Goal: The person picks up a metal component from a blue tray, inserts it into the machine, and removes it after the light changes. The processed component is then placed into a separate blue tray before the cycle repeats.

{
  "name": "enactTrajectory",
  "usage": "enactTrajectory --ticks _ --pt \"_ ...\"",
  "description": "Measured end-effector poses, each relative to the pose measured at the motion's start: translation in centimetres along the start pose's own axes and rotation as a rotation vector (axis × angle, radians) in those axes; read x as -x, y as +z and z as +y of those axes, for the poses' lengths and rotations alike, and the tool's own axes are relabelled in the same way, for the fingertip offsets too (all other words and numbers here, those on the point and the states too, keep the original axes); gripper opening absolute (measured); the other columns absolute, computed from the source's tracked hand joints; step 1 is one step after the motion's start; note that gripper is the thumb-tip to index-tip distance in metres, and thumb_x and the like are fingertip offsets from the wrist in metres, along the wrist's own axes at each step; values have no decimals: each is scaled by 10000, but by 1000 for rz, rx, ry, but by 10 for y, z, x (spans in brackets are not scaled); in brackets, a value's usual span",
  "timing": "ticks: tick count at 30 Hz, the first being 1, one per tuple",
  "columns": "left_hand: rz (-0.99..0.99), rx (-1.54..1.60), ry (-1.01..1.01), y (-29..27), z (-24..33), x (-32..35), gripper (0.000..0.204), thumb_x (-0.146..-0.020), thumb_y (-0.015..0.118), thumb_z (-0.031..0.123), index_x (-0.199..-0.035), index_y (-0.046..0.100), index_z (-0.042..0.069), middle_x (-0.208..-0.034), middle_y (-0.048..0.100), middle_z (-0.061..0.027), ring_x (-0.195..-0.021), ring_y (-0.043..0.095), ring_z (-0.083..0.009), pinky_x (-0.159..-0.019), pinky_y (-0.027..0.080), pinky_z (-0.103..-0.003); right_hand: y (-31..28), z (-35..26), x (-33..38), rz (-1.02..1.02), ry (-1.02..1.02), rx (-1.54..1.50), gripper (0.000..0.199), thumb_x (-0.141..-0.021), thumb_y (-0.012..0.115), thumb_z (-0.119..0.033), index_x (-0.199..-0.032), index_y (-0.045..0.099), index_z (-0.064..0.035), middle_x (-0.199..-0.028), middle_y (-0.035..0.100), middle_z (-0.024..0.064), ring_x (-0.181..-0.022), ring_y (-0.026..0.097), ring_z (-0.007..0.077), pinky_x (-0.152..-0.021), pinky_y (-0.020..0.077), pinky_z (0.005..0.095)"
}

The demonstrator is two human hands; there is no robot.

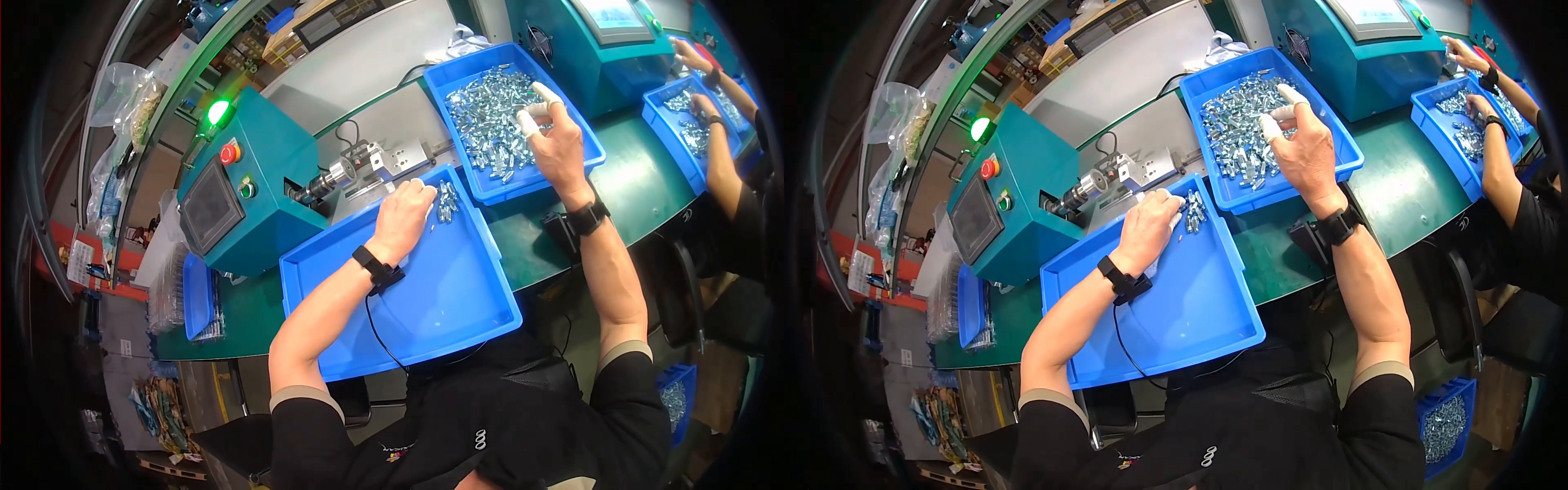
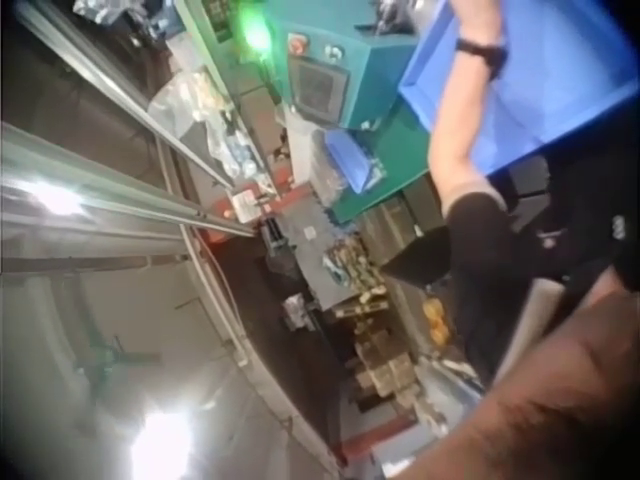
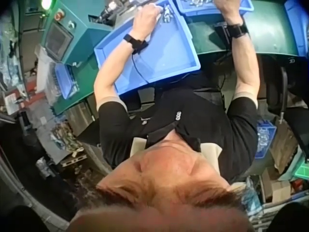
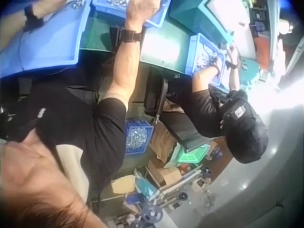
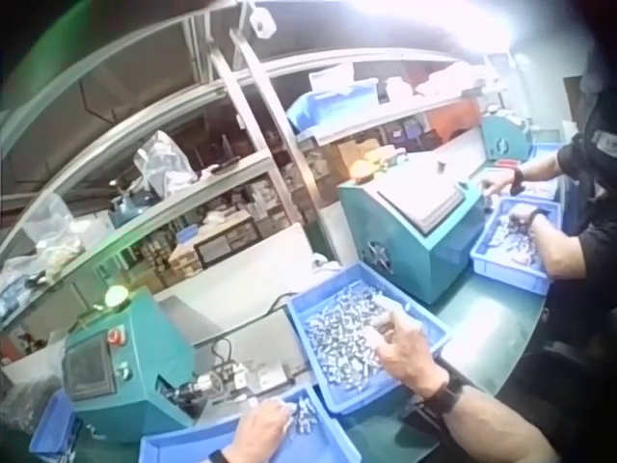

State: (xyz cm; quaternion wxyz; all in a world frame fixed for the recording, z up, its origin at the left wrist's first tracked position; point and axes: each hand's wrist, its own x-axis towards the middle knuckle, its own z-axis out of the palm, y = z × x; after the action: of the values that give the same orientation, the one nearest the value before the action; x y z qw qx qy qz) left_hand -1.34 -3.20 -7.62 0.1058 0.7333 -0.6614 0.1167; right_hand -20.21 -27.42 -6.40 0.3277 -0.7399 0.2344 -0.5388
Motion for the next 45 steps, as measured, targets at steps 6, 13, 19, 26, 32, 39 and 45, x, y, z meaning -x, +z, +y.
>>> enactTrajectory --ticks 6,13,19,26,32,39,45 --pt "78 83 -12 4 0 7 228 -891 643 25 -1100 720 77 -976 672 -110 -962 679 -325 -810 569 -448 -3 3 2 -2 -2 -73 498 -985 736 -106 -1461 604 -46 -1042 765 110 -852 714 149 -749 591 295" --pt "216 194 -32 -23 -7 12 183 -892 734 66 -1074 738 82 -941 677 -110 -939 681 -334 -805 555 -451 -7 -6 5 -45 76 -138 465 -999 714 -86 -1451 612 -40 -1020 752 101 -843 703 133 -729 585 286" --pt "256 -8 -158 -76 -44 -18 181 -877 704 44 -1045 742 101 -938 674 -117 -942 669 -340 -787 544 -460 -6 1 5 -24 27 -140 457 -1002 703 -69 -1449 613 -36 -1023 747 96 -837 697 123 -704 575 266" --pt "198 -70 -152 -74 -74 -31 189 -851 675 -1 -998 739 98 -912 660 -103 -913 652 -335 -775 530 -466 -6 -2 5 -30 35 -113 441 -1001 704 -54 -1435 627 -36 -1004 742 75 -830 681 99 -693 567 255" --pt "179 -72 -76 -74 -85 -32 204 -834 693 -4 -1008 750 87 -882 628 -107 -901 639 -328 -780 521 -444 -5 2 5 -25 53 -155 427 -1002 707 -50 -1424 640 -41 -992 733 52 -825 662 79 -691 554 244" --pt "223 -124 34 -71 -87 -29 220 -819 695 -9 -1011 739 88 -895 622 -93 -909 639 -317 -781 532 -434 -5 4 5 -15 39 -144 417 -1006 708 -63 -1417 644 -38 -989 729 45 -821 659 81 -698 552 242" --pt "289 -182 87 -64 -83 -26 192 -819 645 -10 -967 707 95 -891 624 -76 -910 638 -292 -794 540 -421 -4 2 7 -2 26 -105 400 -1011 712 -92 -1402 654 -32 -995 741 56 -822 675 97 -717 562 251"
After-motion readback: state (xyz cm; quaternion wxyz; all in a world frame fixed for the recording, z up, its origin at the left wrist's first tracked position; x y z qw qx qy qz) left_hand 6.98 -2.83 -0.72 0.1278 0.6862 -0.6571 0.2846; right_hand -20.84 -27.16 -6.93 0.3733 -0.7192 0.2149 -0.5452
